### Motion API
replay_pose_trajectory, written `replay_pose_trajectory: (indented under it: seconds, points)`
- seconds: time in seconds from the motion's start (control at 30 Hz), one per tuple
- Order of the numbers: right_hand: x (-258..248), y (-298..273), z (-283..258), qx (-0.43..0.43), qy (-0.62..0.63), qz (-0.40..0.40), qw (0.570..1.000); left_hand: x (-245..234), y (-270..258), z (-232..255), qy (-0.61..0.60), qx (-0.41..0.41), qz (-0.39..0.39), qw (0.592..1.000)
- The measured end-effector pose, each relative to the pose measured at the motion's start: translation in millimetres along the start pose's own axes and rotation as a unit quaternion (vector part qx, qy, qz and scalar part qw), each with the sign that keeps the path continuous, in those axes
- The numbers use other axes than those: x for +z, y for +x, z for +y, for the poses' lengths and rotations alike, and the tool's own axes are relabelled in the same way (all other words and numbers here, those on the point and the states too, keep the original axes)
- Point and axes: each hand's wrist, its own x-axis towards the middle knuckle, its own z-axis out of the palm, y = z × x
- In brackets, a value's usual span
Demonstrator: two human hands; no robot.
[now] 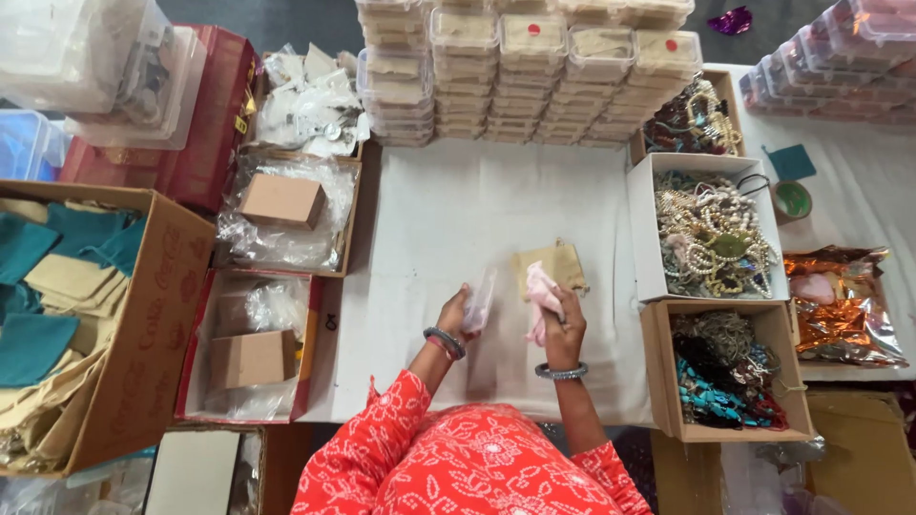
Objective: The person wipes a green beaded bracelet with a pink cloth on a white table. They then place the bracelet into a small plastic bag, followed by a small beige pouch. Finally, they place both items into a clear plastic container and close the lid.
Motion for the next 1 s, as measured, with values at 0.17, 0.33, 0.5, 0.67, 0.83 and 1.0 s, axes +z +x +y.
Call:
replay_pose_trajectory:
  seconds: [0.17,0.33,0.5,0.67,0.83,1.0]
  points:
    - [32.6,-22.0,-31.6,-0.104,-0.055,-0.014,0.993,17.8,0.1,-6.8,-0.088,-0.015,-0.151,0.984]
    - [57.2,-47.4,-36.2,-0.221,-0.236,-0.008,0.946,16.1,20.6,-28.2,-0.243,-0.115,-0.267,0.925]
    - [39.1,-47.1,-30.5,-0.214,-0.214,-0.029,0.953,19.3,22.5,-37.4,-0.197,-0.044,-0.302,0.932]
    - [23.6,-45.4,-24.2,-0.140,-0.088,-0.036,0.986,35.0,-62.3,33.1,-0.135,-0.073,-0.245,0.957]
    - [45.8,-35.9,-71.8,-0.190,-0.245,-0.022,0.950,39.0,-63.6,29.4,-0.148,0.004,-0.339,0.929]
    - [54.0,9.2,-24.8,-0.252,-0.319,-0.008,0.913,37.1,-57.8,22.2,-0.123,-0.003,-0.303,0.945]
